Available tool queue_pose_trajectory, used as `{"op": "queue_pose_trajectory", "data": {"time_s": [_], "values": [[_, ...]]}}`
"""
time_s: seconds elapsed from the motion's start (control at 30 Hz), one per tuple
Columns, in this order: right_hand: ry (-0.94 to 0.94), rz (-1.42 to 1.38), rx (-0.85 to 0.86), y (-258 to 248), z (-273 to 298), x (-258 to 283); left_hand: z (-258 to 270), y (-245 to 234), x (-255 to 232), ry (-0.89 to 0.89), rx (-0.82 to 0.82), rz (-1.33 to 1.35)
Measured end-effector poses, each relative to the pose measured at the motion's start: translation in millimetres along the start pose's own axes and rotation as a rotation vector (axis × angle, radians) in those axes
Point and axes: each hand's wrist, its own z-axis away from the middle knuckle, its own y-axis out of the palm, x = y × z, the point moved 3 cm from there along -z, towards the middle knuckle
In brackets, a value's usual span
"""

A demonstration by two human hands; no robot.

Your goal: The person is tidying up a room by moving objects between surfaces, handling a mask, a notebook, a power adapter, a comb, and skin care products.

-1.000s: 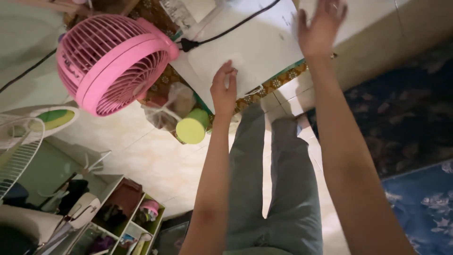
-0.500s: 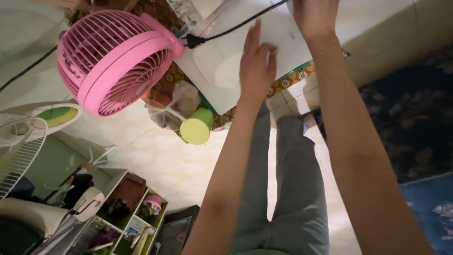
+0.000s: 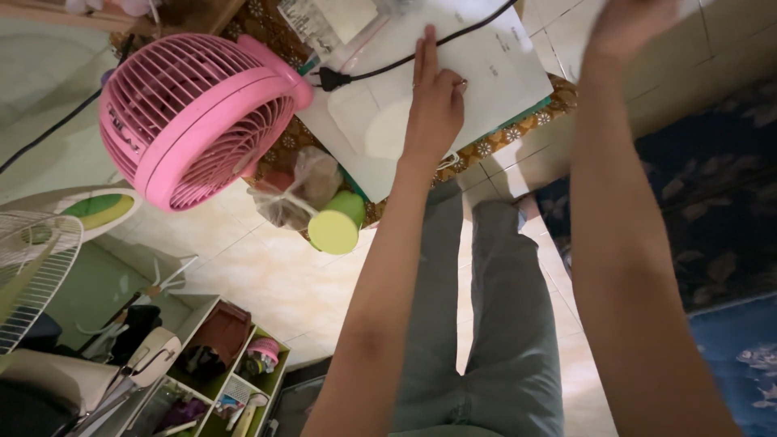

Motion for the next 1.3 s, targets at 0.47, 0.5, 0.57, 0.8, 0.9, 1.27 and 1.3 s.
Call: {"op": "queue_pose_trajectory", "data": {"time_s": [0.47, 0.5, 0.57, 0.8, 0.9, 1.27, 1.3], "values": [[0.019, -0.239, 0.687, -231, 72, -20, 33, 10, -91, 0.175, 0.055, -0.018], [-0.149, -0.242, 0.603, -283, 68, 18, 39, 11, -101, 0.156, 0.077, 0.004], [-0.095, -0.214, 0.559, -278, 93, -17, 48, 18, -112, 0.164, 0.137, 0.008], [-0.062, -0.135, 0.305, -384, 162, -28, 82, 37, -172, 0.406, 0.321, -0.244], [-0.017, -0.067, 0.217, -441, 181, -33, 95, 33, -213, 0.495, 0.403, -0.319], [0.392, -0.336, 0.13, -592, 340, -124, 237, 29, -342, 0.827, 0.864, -0.246], [0.433, -0.462, 0.185, -604, 363, -130, 258, 33, -336, 0.663, 1.03, -0.189]]}}
